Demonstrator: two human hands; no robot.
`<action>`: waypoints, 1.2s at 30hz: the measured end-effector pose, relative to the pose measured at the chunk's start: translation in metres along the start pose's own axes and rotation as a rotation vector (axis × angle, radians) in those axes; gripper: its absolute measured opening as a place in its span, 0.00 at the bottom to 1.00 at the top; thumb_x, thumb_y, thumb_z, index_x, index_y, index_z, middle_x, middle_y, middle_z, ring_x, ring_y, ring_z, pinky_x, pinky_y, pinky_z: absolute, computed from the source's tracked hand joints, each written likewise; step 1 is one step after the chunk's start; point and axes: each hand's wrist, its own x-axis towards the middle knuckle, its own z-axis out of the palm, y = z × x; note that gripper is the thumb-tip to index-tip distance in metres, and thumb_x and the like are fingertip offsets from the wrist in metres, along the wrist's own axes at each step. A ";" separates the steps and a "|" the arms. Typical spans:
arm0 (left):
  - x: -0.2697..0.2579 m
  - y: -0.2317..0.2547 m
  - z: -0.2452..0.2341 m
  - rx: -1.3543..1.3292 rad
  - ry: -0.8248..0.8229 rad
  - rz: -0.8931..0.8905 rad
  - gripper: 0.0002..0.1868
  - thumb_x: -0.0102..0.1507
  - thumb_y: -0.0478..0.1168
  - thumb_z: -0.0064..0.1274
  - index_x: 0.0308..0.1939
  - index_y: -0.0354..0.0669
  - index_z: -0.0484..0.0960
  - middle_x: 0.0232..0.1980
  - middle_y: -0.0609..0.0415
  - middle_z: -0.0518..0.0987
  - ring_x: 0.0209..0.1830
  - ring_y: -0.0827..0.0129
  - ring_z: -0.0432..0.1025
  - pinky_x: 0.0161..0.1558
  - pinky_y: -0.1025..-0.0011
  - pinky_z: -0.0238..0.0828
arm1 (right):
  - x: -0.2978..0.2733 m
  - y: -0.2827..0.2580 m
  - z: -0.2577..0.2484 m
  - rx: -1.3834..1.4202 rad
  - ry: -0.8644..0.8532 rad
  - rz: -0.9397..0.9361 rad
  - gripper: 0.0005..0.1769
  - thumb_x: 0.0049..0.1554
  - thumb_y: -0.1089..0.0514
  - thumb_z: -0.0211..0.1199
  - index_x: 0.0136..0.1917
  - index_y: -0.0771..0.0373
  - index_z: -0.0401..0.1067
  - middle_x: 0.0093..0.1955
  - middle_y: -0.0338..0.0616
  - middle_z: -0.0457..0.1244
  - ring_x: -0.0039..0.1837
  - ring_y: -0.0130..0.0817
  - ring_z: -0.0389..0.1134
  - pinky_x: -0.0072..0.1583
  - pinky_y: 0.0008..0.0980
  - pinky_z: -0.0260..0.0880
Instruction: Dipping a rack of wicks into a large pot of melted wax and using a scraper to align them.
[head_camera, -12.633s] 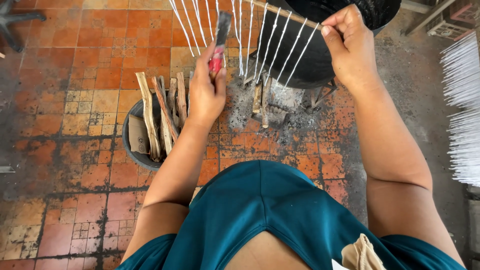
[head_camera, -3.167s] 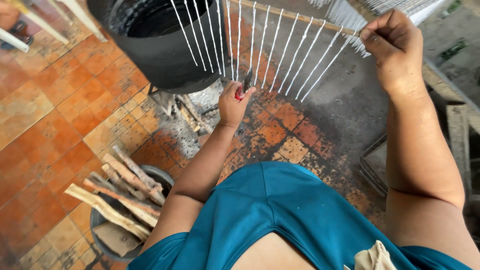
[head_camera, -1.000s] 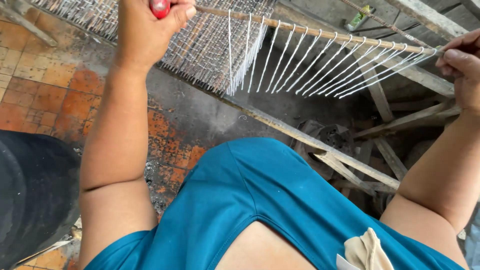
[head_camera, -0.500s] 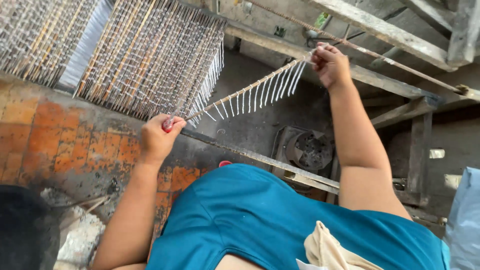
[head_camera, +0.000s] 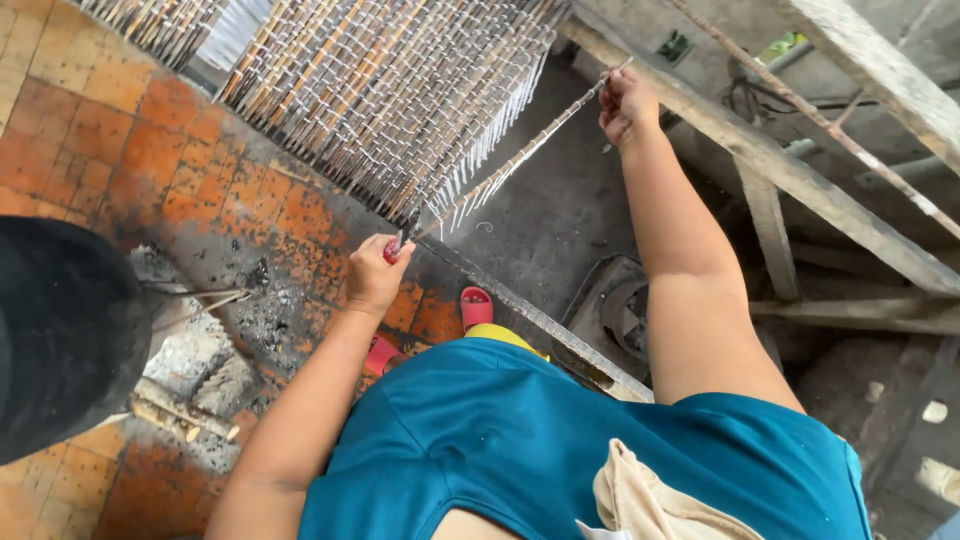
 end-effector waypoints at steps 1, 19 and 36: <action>0.001 -0.002 0.001 0.005 0.006 -0.013 0.16 0.65 0.49 0.61 0.43 0.37 0.84 0.43 0.49 0.81 0.41 0.50 0.75 0.41 0.53 0.71 | 0.013 0.003 0.006 -0.007 -0.011 0.009 0.12 0.68 0.53 0.55 0.43 0.50 0.75 0.31 0.28 0.64 0.34 0.17 0.66 0.32 0.27 0.43; 0.006 -0.006 0.033 0.085 0.244 0.072 0.13 0.63 0.44 0.66 0.37 0.38 0.81 0.35 0.51 0.79 0.31 0.55 0.73 0.33 0.57 0.71 | 0.066 0.005 0.056 -0.172 0.044 0.011 0.19 0.61 0.57 0.67 0.65 0.47 0.76 0.48 0.34 0.74 0.44 0.23 0.76 0.35 0.30 0.57; 0.004 -0.003 0.041 0.108 0.246 -0.018 0.13 0.63 0.46 0.64 0.38 0.41 0.79 0.39 0.53 0.78 0.33 0.56 0.74 0.30 0.58 0.72 | 0.091 0.006 0.052 -0.242 -0.015 -0.019 0.15 0.61 0.57 0.69 0.61 0.44 0.81 0.45 0.31 0.76 0.46 0.23 0.78 0.45 0.35 0.59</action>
